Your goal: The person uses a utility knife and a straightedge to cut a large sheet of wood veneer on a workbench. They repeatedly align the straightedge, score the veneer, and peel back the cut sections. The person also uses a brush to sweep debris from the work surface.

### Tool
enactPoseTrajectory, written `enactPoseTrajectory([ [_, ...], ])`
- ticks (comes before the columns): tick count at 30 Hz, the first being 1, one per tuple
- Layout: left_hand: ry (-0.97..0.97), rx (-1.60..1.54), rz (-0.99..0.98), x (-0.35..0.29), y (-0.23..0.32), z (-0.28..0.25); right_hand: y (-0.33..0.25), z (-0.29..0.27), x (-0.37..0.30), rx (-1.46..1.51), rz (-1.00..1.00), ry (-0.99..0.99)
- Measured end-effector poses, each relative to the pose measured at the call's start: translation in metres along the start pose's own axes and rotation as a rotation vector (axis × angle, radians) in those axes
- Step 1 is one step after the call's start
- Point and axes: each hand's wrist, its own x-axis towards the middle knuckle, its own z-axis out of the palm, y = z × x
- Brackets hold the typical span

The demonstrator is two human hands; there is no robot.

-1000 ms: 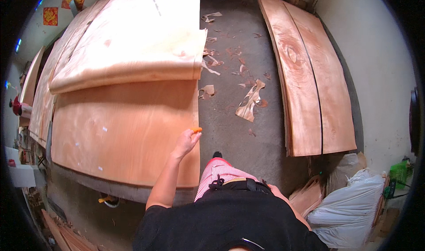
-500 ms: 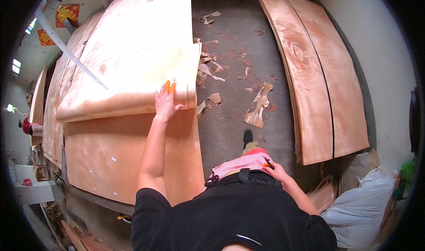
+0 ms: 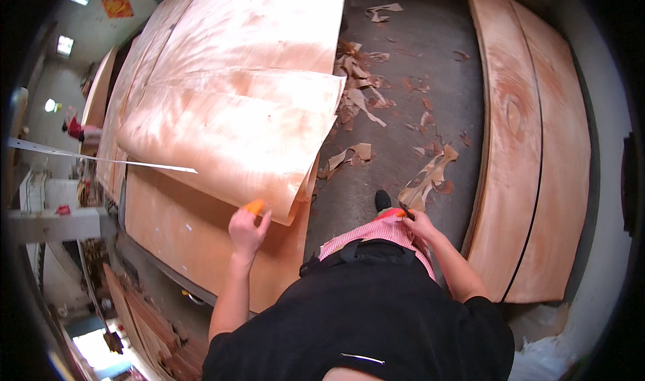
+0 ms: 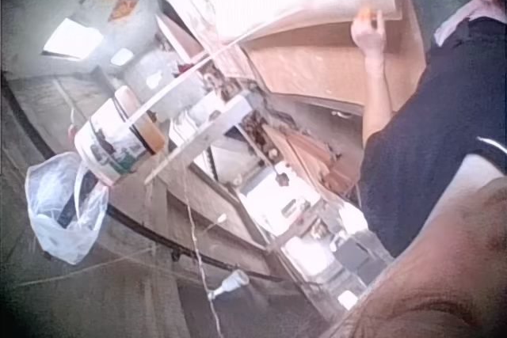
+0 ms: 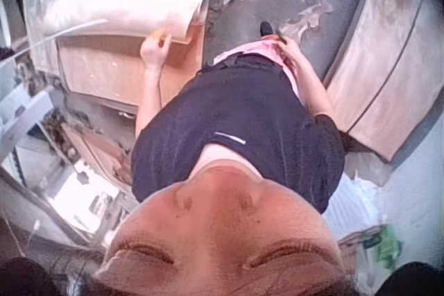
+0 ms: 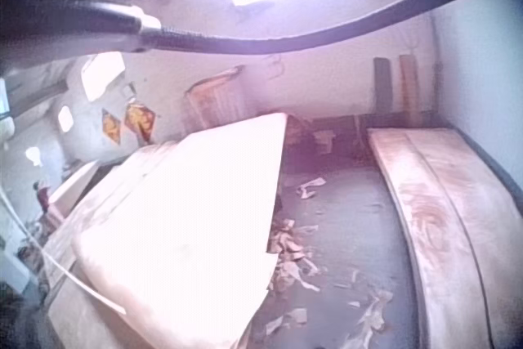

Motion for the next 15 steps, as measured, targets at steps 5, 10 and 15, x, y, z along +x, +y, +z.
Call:
enactPoseTrajectory([
  [5,-0.034,0.227,0.034,0.093,0.036,0.057,-0.011,-0.030,0.099,0.106,-0.076,-0.138],
  [10,-0.066,0.224,-0.163,0.096,0.026,0.103,-0.080,-0.044,0.134,0.111,-0.071,-0.202],
  [15,0.109,0.075,-0.435,0.091,0.025,0.042,-0.091,-0.028,0.153,0.093,-0.102,-0.227],
])
